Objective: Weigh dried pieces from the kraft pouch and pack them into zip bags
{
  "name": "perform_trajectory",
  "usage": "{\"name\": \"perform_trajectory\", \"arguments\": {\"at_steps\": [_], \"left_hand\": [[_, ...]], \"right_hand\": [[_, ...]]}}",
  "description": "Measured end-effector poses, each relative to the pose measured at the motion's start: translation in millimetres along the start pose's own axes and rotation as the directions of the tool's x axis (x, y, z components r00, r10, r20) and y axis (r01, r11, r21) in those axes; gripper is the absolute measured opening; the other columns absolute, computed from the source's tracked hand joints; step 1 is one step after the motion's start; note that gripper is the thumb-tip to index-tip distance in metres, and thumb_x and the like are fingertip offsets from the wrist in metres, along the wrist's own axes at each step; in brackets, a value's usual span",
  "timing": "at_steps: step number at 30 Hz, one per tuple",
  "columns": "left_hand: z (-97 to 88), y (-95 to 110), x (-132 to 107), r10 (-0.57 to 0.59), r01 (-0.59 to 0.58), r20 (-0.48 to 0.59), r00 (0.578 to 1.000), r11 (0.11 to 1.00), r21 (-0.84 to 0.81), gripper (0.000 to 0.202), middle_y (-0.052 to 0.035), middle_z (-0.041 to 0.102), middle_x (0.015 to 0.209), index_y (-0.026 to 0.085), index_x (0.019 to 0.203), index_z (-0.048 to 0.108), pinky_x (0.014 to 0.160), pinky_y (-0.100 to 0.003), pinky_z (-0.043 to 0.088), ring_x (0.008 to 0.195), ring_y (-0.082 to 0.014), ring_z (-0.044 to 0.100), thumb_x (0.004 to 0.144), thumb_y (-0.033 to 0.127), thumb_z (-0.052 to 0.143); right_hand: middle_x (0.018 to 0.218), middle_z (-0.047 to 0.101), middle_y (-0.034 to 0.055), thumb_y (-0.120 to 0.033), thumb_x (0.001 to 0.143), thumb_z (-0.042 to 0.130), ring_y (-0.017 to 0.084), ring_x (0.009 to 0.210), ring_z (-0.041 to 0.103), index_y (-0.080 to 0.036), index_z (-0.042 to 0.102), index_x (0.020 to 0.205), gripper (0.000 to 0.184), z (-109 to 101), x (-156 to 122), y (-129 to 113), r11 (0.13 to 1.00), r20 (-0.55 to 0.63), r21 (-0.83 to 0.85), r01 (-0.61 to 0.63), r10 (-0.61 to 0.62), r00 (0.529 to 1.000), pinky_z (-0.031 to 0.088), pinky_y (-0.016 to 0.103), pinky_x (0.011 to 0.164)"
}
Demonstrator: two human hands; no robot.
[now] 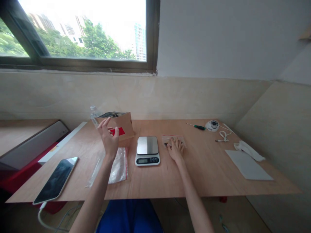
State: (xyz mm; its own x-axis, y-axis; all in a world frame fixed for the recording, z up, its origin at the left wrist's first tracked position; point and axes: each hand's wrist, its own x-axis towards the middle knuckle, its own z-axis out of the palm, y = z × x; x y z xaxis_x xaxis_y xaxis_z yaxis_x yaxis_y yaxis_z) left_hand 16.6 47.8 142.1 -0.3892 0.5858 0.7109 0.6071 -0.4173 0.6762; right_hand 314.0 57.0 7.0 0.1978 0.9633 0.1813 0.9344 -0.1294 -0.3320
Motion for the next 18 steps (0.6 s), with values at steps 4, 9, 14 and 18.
{"name": "perform_trajectory", "arguments": {"at_steps": [4,9,14,18], "left_hand": [[4.9,-11.1,36.4,0.091,-0.098,0.073,0.993,0.99,0.097,0.058,-0.011,0.033,0.141,0.024,0.134,0.038,0.091,-0.037,0.045,0.124,-0.0261,0.04,0.079,0.016,0.053],[7.7,-24.1,36.5,0.063,-0.09,0.2,0.978,0.988,0.128,0.04,-0.0092,0.046,0.125,0.023,0.121,0.052,0.079,-0.03,0.049,0.098,-0.0195,0.058,0.081,0.018,0.051],[-10.6,-22.7,-19.0,0.098,-0.105,0.168,0.981,0.994,0.037,0.019,-0.0028,0.052,0.092,0.024,0.096,0.066,0.065,-0.022,0.047,0.071,-0.0113,0.055,0.085,0.03,0.051],[-24.4,-29.3,-74.2,0.153,-0.161,0.261,0.953,0.987,0.009,0.017,-0.0024,0.056,0.088,0.025,0.092,0.068,0.061,-0.02,0.046,0.071,-0.0118,0.057,0.084,0.025,0.053]], "right_hand": [[0.148,0.021,0.0171,-0.04,0.09,0.034,0.036,0.138,0.013,-0.019,0.035,0.137,0.052,-0.1,-19.7,-25.4,0.978,-0.18,0.174,0.119,-0.087,0.98,0.018,0.063,0.103],[0.145,0.028,0.0133,-0.036,0.091,0.037,0.024,0.137,0.022,-0.022,0.036,0.135,0.046,-50.2,-38.3,-87.5,0.782,-0.261,0.454,0.427,-0.342,0.903,0.025,0.048,0.109],[0.134,0.044,0.0081,-0.027,0.09,0.042,0.018,0.128,0.038,-0.025,0.039,0.134,0.043,-109.6,-58.9,-150.4,0.508,-0.284,0.623,0.595,-0.562,0.777,0.033,0.038,0.106],[0.107,0.064,0.0038,-0.017,0.091,0.039,0.016,0.105,0.055,-0.025,0.06,0.114,0.032,-115.7,-68.3,-173.2,0.388,-0.238,0.669,0.634,-0.697,0.677,0.042,0.032,0.094]]}}
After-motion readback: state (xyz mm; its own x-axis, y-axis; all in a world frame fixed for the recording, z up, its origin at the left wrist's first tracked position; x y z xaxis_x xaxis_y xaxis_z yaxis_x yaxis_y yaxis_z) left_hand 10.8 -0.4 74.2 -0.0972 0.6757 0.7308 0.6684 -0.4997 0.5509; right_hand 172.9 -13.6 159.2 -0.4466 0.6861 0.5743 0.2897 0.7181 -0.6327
